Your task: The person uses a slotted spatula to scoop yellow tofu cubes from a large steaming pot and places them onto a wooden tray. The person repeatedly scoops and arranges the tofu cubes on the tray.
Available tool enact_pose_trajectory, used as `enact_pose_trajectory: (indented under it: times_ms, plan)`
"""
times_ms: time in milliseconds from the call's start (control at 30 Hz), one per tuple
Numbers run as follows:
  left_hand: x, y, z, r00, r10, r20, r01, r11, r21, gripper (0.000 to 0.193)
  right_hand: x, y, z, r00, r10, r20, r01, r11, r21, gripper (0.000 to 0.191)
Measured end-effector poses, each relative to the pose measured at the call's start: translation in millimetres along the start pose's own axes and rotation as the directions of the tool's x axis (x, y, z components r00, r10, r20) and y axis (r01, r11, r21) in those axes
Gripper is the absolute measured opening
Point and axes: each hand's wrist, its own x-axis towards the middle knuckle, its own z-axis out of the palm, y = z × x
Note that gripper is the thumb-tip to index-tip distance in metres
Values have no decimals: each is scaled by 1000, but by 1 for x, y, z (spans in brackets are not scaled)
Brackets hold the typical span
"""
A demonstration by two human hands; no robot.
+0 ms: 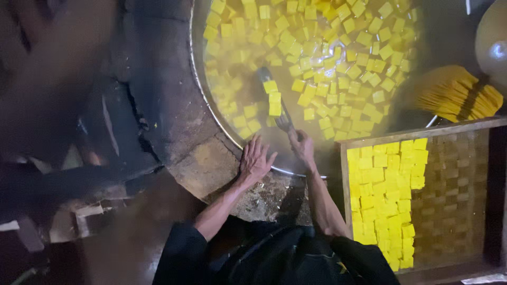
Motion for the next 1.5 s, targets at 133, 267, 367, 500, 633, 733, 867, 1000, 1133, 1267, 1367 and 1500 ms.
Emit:
enact_pose_trajectory:
  times_ms: [133,267,367,500,633,733,867,1000,1133,1267,1367,1500]
  plan:
    - [-1,1,-1,1000,9,10,-9,999,31,60,-13,-1,-15,999,39,-12,-36,989,140,51]
    - [-4,4,-4,999,-31,20,32,999,-13,60,-20,14,-24,991,-11,-134,9,1000,-13,54]
    - [-4,4,-4,998,-23,57,22,1000,14,61,-24,26,-28,974,-47,-223,13,989,-150,55]
    - [2,6,-6,999,-7,31,7,1000,11,62,-7,21,-30,950,-89,-298,10,967,-256,58]
    - [2,13,-12,997,-26,79,23,999,33,61,24,-7,-27,952,-128,-278,110,991,-82,62]
    - [0,20,-17,999,-26,36,25,999,27,64,28,-29,-28,977,43,-207,-28,997,75,54]
    - [-3,30,-12,1000,5,-8,-5,998,69,63,17,-55,-50,969,-84,-234,161,930,330,39]
    - [-20,42,-3,999,3,-34,4,981,192,63,-32,-30,-106,952,-159,-261,278,807,521,32]
    - [-48,54,5,979,99,-180,-62,977,202,47,-120,56,-193,920,-168,-353,318,847,425,31]
    - [-77,88,15,922,130,-364,-118,991,56,39,-233,167,-292,852,-197,-485,303,941,150,30]
    - [-93,120,26,908,238,-344,-216,971,102,36,-325,251,-351,792,-181,-583,152,983,-100,32]
    - [-91,173,48,868,391,-307,-362,920,150,30,-405,339,-397,777,-32,-629,-68,989,-134,38]
